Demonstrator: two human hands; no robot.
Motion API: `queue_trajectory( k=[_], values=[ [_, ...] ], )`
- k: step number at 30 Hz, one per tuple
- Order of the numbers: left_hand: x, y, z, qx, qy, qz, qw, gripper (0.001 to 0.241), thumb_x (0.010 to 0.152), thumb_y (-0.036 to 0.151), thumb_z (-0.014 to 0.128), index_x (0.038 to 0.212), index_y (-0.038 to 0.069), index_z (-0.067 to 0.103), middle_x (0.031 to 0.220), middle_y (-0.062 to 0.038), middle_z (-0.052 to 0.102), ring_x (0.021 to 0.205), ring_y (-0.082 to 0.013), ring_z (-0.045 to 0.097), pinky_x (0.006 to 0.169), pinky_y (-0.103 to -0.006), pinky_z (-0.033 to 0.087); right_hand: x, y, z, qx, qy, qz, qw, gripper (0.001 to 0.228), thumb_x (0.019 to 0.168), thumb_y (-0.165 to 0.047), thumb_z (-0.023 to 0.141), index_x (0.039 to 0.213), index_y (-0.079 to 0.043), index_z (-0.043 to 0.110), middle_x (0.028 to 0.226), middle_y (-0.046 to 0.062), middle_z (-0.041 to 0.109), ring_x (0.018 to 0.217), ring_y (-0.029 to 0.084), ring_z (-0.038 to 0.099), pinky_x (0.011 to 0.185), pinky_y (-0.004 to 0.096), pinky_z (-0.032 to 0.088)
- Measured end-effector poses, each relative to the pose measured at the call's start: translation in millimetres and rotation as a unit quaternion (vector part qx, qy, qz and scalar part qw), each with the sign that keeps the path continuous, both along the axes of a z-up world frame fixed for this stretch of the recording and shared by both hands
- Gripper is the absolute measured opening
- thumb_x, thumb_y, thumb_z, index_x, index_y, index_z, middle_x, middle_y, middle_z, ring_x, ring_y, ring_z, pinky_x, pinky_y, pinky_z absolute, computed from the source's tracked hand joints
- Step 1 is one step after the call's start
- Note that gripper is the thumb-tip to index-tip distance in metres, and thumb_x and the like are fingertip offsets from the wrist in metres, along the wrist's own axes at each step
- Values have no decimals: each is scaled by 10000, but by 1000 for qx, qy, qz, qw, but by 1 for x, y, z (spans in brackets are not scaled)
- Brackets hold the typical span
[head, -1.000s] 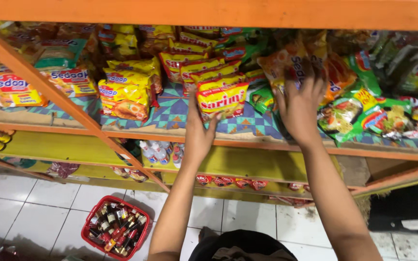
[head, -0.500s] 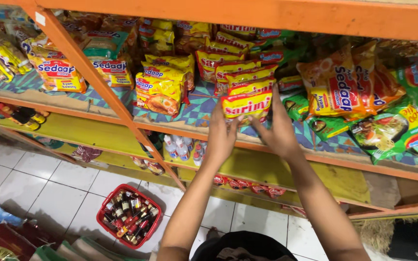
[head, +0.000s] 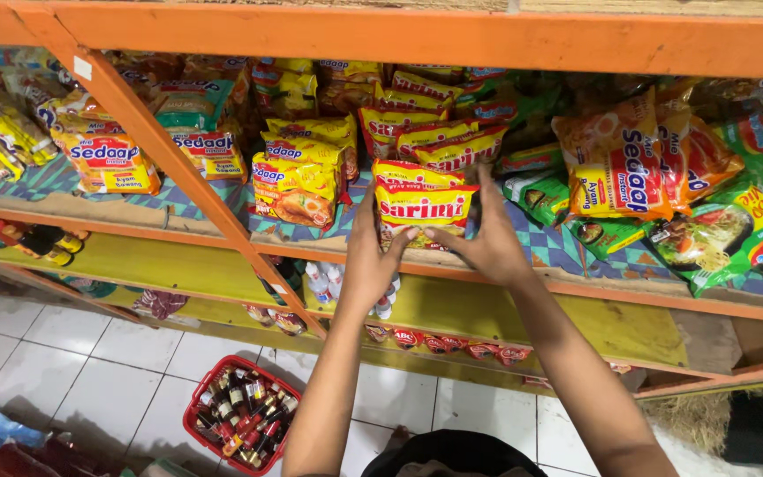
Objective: The person organizes numerous noodle packets on wooden shelves, moving them from a lower basket or stack and arranging them neatly on different shelf levels.
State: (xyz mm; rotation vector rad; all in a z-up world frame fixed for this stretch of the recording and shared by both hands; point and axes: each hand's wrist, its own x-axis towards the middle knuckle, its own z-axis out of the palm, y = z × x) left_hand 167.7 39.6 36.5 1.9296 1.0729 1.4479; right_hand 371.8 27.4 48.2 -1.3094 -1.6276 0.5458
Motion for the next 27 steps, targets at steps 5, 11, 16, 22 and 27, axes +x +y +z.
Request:
queue_trajectory(
  k=[5,11,16,22,27],
  values=[
    [1,3,-5,1,18,-3,1000,883,866,137,808,1563,-42,295,1558,-291,437,1439,-419,459,1171,-447,389,19,31,-1,89,-120,-39,988,1459,613,-451,984,1605,63,46,1657,348,152,1535,477,167,1246,483,188],
    [-9,1,-1,-11,10,9,1000,940,864,168,828,1561,-77,248,1585,-305,387,1471,-413,419,1198,-443,354,9,17,14,-26,-93,-2,995,1412,619,-487,927,1654,4,102,1662,255,294,1556,392,279,1286,443,237],
    [-20,-1,5,-21,21,17,999,1015,814,203,852,1557,-88,224,1579,-308,373,1465,-413,408,1196,-438,342,10,33,22,110,-201,-21,973,1534,515,-462,1023,1590,52,57,1631,359,145,1511,460,133,1224,474,153],
    [-31,-1,7,-30,31,13,999,994,856,174,836,1586,-61,203,1611,-301,349,1496,-401,383,1206,-436,339,-2,46,15,22,-78,72,994,1470,624,-380,991,1652,21,20,1709,255,210,1588,357,229,1277,418,216],
    [-38,-3,1,-21,43,19,999,999,837,130,807,1596,-42,181,1608,-308,337,1483,-425,372,1185,-438,350,-21,33,13,3,21,70,997,1448,633,-322,985,1641,17,3,1646,232,297,1505,298,366,1226,394,332]
  ],
)
